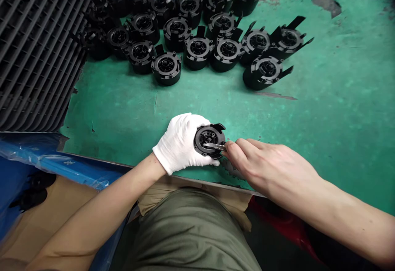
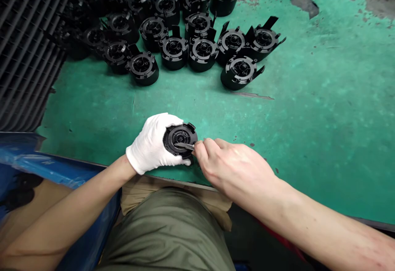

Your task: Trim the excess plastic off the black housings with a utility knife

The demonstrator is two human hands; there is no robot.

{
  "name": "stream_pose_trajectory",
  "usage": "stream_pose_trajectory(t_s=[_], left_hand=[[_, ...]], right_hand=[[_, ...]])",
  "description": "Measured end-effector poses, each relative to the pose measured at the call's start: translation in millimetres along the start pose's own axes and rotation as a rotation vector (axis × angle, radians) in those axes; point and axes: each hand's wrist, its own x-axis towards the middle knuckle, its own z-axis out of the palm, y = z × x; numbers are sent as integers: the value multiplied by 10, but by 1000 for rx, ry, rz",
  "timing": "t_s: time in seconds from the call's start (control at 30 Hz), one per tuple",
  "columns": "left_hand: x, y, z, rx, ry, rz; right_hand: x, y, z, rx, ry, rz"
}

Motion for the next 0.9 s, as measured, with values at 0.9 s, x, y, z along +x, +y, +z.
stream_pose_trajectory(t_s=[0.9], left_hand=[[-63,27,-121,-27,-56,102]], right_hand=[[-134,81,316,135,249,115]])
